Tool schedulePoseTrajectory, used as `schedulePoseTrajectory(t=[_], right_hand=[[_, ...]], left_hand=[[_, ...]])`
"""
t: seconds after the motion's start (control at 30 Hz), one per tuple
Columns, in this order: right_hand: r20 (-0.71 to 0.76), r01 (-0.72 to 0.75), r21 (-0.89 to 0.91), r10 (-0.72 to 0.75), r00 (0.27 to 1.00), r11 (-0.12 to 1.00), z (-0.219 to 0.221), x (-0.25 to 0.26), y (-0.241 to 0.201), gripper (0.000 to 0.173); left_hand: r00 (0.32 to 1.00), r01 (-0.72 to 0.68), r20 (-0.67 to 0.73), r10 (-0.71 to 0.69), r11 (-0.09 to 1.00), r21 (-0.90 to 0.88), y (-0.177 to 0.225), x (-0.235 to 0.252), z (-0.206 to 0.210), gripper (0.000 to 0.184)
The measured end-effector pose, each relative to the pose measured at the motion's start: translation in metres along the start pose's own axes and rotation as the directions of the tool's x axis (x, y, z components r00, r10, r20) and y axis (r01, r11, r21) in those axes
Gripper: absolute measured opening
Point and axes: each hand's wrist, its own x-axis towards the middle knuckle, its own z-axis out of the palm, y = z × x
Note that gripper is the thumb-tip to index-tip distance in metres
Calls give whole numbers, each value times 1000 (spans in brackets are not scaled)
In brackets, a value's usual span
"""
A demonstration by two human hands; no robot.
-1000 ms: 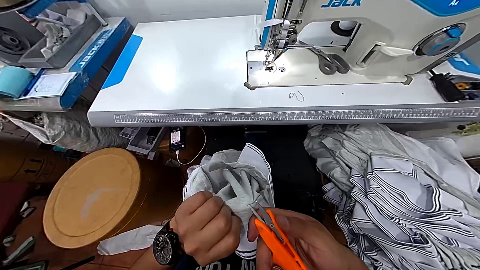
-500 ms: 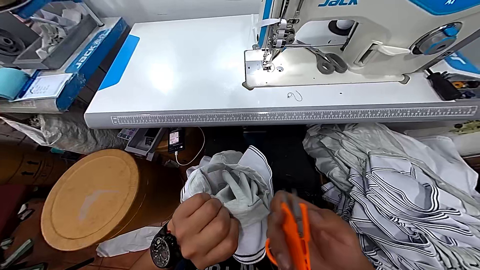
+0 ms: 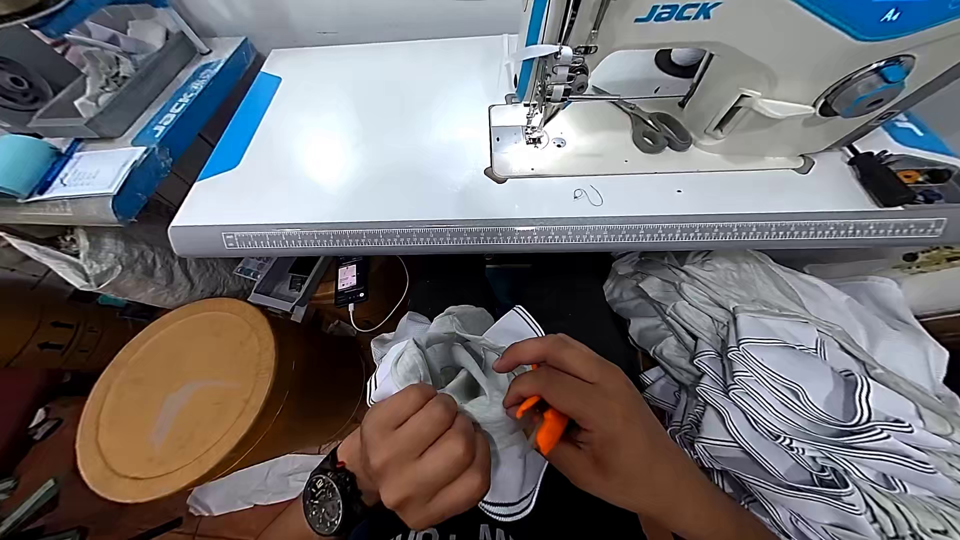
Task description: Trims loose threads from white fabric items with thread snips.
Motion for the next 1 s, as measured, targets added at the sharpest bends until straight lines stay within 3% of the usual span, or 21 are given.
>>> schedulePoseTrajectory(t=[0.13, 0.23, 0.3, 0.37, 0.53, 0.6, 0.67, 0.73, 0.8, 0.87, 0.9, 0.93, 1.0], right_hand=[[-122, 54, -269, -89, 989, 962, 11, -4, 13, 12], [-251, -57, -93, 32, 967, 994, 17, -8, 26, 8], [-241, -122, 167, 160, 957, 978, 21, -9, 26, 5], [-200, -150, 306, 218, 955, 940, 21, -9, 27, 6], [-130, -92, 172, 115, 985, 981, 14, -4, 30, 15], [-72, -65, 138, 75, 995, 988, 15, 1, 28, 11], [-92, -47, 113, 57, 994, 992, 12, 4, 29, 5], [-168, -59, 143, 83, 982, 988, -2, 3, 33, 8], [-92, -75, 217, 97, 991, 973, -18, -4, 36, 32], [70, -96, 139, 87, 994, 986, -15, -16, 35, 54], [127, -86, 56, 79, 989, 995, -6, -20, 35, 52], [135, -70, 9, 68, 988, 997, 3, -23, 37, 40], [15, -105, 76, 104, 994, 991, 6, -21, 45, 13]], left_hand=[[999, 12, 29, -12, 1000, 7, -3, -2, 5, 13], [997, 23, 78, -24, 1000, 11, -7, -6, 8, 14], [996, 31, 79, -31, 1000, 2, -6, -9, 12, 14], [997, 27, 75, -27, 1000, -1, -6, -9, 12, 14], [998, 27, 54, -27, 1000, -7, -8, -8, 11, 14], [998, 39, 45, -38, 999, -7, -7, -7, 13, 12], [995, 92, 46, -91, 996, -20, -6, -7, 16, 11], [970, 238, 74, -232, 967, -87, -7, -10, 18, 22], [897, 434, 180, -403, 881, -188, -12, -11, 15, 21], [793, 603, 336, -508, 735, -311, -18, -7, 9, 15], [732, 679, 409, -544, 629, -379, -20, -6, 8, 11], [663, 748, 489, -567, 484, -453, -22, -6, 8, 7], [485, 829, 674, -556, 47, -558, -24, -4, 8, 11]])
